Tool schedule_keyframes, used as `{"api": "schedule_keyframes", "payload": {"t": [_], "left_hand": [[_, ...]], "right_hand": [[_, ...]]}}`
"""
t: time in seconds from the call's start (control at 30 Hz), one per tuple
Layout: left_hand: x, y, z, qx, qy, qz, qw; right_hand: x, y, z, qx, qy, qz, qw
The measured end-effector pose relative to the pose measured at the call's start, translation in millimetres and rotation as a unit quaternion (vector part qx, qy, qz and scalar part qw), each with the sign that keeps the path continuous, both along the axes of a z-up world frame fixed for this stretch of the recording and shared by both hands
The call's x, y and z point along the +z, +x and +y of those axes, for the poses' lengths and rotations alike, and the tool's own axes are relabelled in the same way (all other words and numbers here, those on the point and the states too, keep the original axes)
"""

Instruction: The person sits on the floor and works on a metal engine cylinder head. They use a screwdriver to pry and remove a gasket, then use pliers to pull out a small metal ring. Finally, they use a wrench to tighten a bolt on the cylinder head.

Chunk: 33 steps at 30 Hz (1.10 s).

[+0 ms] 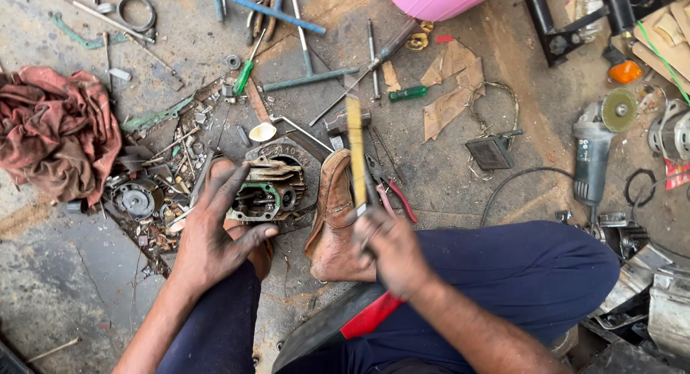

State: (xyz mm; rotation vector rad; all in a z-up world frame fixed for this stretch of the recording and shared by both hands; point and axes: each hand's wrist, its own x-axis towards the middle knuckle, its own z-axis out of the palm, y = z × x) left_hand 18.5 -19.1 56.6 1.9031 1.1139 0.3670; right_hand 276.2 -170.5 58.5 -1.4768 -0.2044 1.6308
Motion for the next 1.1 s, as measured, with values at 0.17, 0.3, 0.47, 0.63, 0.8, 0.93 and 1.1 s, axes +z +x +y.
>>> {"api": "schedule_keyframes", "payload": {"t": [0.17,0.3,0.47,0.63,0.8,0.93,1.1], "left_hand": [[11.0,-4.5,-9.6,0.062,-0.298,-0.336,0.891],[2.5,-13.8,-15.1,0.2,-0.35,-0.4,0.823],[-8.0,-19.8,-14.3,0.25,-0.369,-0.493,0.748],[-2.2,-25.4,-11.5,0.255,-0.36,-0.536,0.72],[-0.9,-20.4,-13.9,0.206,-0.322,-0.534,0.754],[16.5,-14.0,-15.2,0.217,-0.283,-0.554,0.753],[39.6,-3.1,-15.9,0.19,-0.206,-0.567,0.775]], "right_hand": [[-3.3,5.1,17.6,0.33,0.349,-0.238,0.844],[-111.0,74.4,83.8,0.284,0.11,-0.46,0.834],[-204.7,198.3,136.1,0.286,0.102,-0.761,0.574],[-194.3,201.2,128.3,0.359,0.048,-0.821,0.442],[-129.4,132.4,107.9,0.287,0.137,-0.619,0.718],[-55.5,70.6,71.2,0.288,0.32,-0.517,0.74],[2.1,24.0,56.2,0.297,0.395,-0.449,0.744]]}}
